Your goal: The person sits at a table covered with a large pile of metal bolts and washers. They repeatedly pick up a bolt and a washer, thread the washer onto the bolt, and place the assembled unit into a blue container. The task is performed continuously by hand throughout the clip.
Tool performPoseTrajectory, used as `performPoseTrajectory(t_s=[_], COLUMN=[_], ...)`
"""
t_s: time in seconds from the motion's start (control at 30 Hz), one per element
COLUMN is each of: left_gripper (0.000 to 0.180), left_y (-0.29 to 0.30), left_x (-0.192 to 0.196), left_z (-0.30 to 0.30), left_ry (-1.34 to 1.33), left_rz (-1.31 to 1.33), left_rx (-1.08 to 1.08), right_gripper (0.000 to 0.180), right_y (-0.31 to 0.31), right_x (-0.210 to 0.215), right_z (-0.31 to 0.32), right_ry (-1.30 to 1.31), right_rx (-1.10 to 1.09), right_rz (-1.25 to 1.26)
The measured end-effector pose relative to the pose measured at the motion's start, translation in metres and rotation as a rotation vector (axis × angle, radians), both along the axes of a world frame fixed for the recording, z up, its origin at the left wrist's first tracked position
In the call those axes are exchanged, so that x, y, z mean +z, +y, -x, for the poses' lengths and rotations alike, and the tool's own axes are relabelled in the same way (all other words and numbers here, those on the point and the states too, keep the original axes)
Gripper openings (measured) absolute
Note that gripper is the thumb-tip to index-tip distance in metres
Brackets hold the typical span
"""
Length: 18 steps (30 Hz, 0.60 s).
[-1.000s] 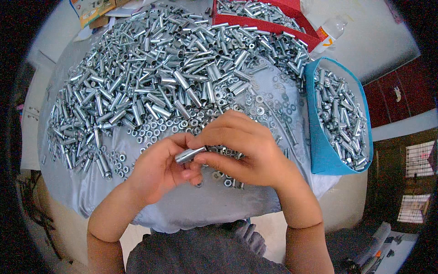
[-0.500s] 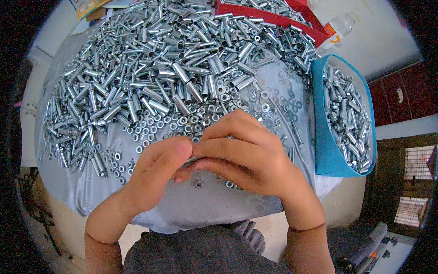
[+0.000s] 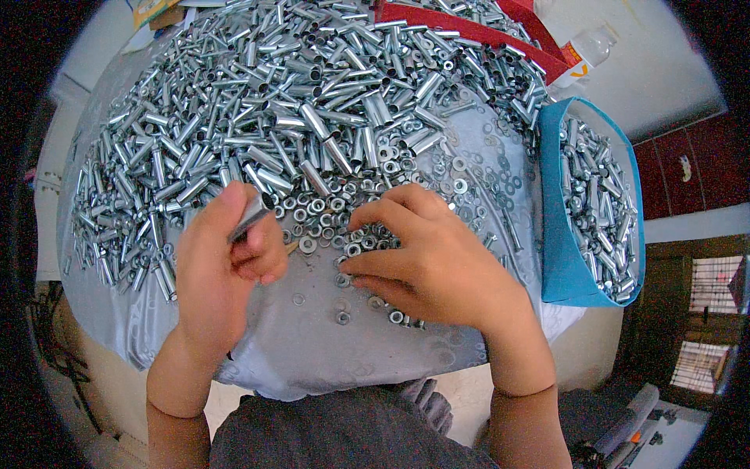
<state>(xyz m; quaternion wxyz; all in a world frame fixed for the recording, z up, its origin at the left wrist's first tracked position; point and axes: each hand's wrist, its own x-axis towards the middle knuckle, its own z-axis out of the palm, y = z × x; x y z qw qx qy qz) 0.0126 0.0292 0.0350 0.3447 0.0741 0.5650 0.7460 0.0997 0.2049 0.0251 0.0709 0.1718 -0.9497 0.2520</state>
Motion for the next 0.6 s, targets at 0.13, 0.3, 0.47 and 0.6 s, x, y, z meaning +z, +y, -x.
performPoseTrajectory(t_s=[0.13,0.3,0.47,0.6], left_gripper=[0.038,0.038,0.036,0.034], left_y=[-0.0015,-0.0032,-0.0065,-0.0051], left_x=[-0.0003,0.0021,0.0017,0.0072], left_z=[0.0001,0.0004,0.0001,-0.0007], left_ry=[-0.016,-0.045,-0.040,-0.066], left_rz=[-0.058,-0.076,-0.078,-0.055], left_rx=[-0.039,-0.035,-0.053,-0.068], right_gripper=[0.019,0.019,0.018,0.017], right_y=[-0.0019,-0.0036,-0.0049,-0.0058], right_x=[0.0005,-0.0019,-0.0035,-0.0036], right_z=[0.0005,0.0028,0.0052,0.0065], right_ry=[-0.028,-0.048,-0.063,-0.060], right_rx=[-0.020,-0.029,-0.033,-0.032], right_rz=[-0.034,-0.025,0.000,0.021])
